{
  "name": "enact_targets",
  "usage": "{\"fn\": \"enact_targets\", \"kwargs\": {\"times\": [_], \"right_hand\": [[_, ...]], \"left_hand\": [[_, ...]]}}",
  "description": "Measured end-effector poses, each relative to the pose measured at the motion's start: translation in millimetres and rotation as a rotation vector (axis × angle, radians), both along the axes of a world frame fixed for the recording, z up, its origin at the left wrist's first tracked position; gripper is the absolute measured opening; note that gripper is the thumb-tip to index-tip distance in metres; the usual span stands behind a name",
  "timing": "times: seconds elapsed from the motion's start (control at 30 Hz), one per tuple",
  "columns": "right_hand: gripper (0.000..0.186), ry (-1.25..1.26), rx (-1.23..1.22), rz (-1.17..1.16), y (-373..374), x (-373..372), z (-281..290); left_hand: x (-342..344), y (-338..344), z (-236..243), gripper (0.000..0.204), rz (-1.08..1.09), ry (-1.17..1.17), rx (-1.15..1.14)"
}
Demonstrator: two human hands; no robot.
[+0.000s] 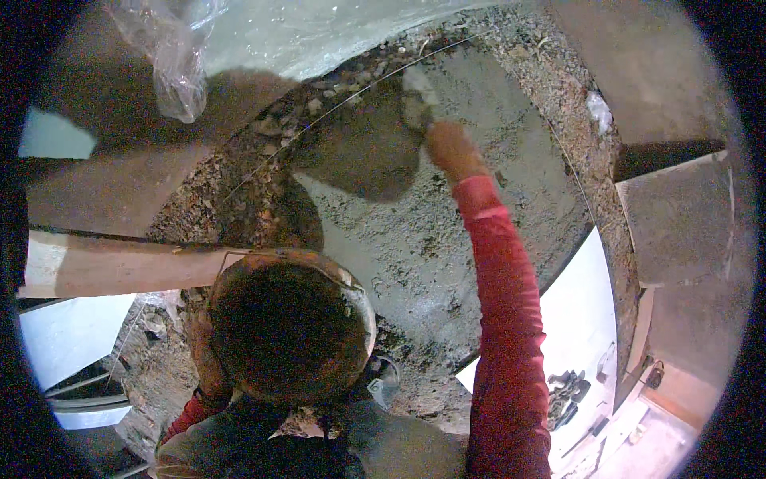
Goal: The person applies a layer of wet mortar to the floor using a trowel, spreads it out to create a level base, and then carefully places a large white tile over the mortar. The person presses the tile down by hand and uses a rubber mallet to tap and level it into position.
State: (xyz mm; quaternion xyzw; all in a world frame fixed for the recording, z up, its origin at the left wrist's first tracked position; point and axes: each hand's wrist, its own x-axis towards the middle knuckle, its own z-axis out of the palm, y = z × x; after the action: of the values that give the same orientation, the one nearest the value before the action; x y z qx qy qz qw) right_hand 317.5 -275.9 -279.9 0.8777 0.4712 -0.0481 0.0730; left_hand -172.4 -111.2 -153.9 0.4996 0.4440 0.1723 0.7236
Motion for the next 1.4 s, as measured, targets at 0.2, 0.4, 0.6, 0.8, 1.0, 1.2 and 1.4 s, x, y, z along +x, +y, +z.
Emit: {"fn": "enact_targets", "kwargs": {"times": [0.2, 0.4, 0.6, 0.8, 1.0, 1.2, 1.4], "right_hand": [[0.038, 0.18, 0.154, -0.221, 1.3, -74.2, 37.0], [0.026, -0.229, 0.072, -0.153, -63.5, 26.0, 15.1], [0.029, -0.365, -0.02, 0.124, -42.8, 40.2, -19.5], [0.03, 0.36, 0.07, -0.277, -16.7, -109.0, 49.5], [0.023, 0.65, 0.14, -0.363, -76.1, -228.4, 221.5], [0.019, 0.346, -0.277, 0.058, -67.6, -305.4, 195.9], [0.027, 0.58, -0.203, 0.248, -74.2, -355.9, 175.0]], "left_hand": [[7.3, -4.2, 7.3, 0.034, 0.057, 0.043, 0.074], [2.8, 0.3, 7.1, 0.037, -0.08, -0.015, 0.146], [4.2, -2.2, 11.6, 0.034, -0.061, -0.022, 0.124], [17.4, -5.7, 18.9, 0.036, -0.112, -0.085, 0.087], [17.0, -10.4, 16.1, 0.034, -0.07, 0.111, 0.36], [23.9, -28.0, 23.0, 0.032, -0.054, 0.016, 0.162], [24.8, -40.0, 25.6, 0.026, -0.05, -0.007, 0.271]]}}
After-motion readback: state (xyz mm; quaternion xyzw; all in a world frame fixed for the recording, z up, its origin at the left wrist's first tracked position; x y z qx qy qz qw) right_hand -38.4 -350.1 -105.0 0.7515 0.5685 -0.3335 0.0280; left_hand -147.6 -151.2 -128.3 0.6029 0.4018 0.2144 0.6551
